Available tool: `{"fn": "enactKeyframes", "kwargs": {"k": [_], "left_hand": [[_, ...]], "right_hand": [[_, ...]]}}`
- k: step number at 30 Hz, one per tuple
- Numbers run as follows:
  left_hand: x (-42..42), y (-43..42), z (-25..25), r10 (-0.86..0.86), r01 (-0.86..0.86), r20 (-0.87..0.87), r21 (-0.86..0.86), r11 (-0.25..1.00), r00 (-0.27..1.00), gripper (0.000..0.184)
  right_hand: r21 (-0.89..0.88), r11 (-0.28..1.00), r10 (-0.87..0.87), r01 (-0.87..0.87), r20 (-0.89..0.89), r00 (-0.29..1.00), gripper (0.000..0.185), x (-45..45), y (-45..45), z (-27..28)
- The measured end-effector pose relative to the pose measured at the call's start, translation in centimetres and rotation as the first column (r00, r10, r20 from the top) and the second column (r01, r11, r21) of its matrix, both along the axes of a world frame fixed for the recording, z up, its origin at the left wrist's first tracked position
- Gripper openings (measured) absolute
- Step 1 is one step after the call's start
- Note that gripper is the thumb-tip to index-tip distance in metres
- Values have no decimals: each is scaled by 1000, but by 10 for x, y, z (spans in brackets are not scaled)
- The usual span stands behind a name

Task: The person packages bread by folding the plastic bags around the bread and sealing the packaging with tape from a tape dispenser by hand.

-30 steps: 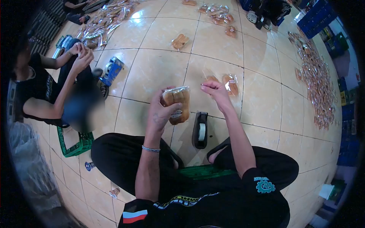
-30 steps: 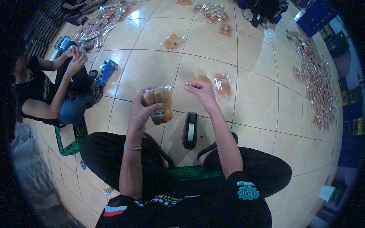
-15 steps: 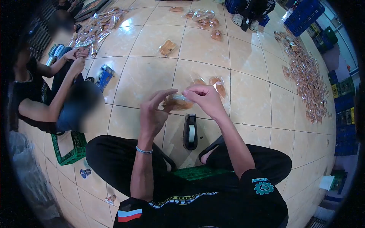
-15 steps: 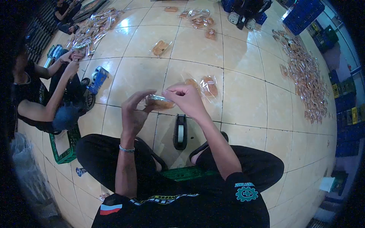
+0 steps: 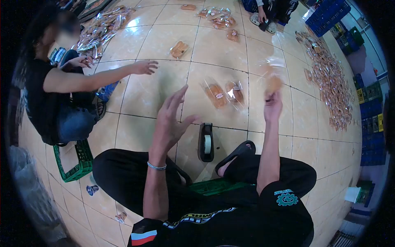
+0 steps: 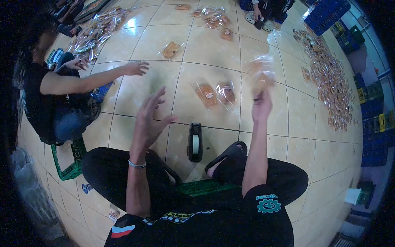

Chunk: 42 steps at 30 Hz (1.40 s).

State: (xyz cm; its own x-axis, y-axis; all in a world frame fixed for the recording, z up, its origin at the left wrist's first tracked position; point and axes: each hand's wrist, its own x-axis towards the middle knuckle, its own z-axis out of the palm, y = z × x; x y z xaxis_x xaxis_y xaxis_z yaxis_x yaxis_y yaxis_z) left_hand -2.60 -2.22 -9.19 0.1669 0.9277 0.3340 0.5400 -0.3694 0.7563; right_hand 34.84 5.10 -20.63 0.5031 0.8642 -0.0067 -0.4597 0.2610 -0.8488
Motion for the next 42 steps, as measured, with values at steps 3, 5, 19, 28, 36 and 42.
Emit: {"fn": "enactKeyframes", "kwargs": {"k": [3,5,19,28,36,42], "left_hand": [[-2,1,-3,76,-65,64,-157,985,995,78],[-2,1,-9,90,-88,3,-171,981,996,68],[17,5,-24,46,-52,-92,-69,996,995,60],[14,10,-24,18,212,543,-357,910,840,60],[-2,-6,-10,-68,261,510,-317,912,857,61],[-31,-2,21,153,-43,759,-163,986,633,52]], "right_hand": [[-113,970,-217,215,-6,976,37,40,1,-75],[-600,797,184,73,356,916,41,49,1,-144],[-353,925,361,-139,932,33,13,-48,45,-1],[-312,717,155,-624,943,-294,13,-138,-19,178],[-468,516,731,-718,677,84,24,-146,-15,169],[-277,645,650,-712,689,321,3,-127,5,97]]}}
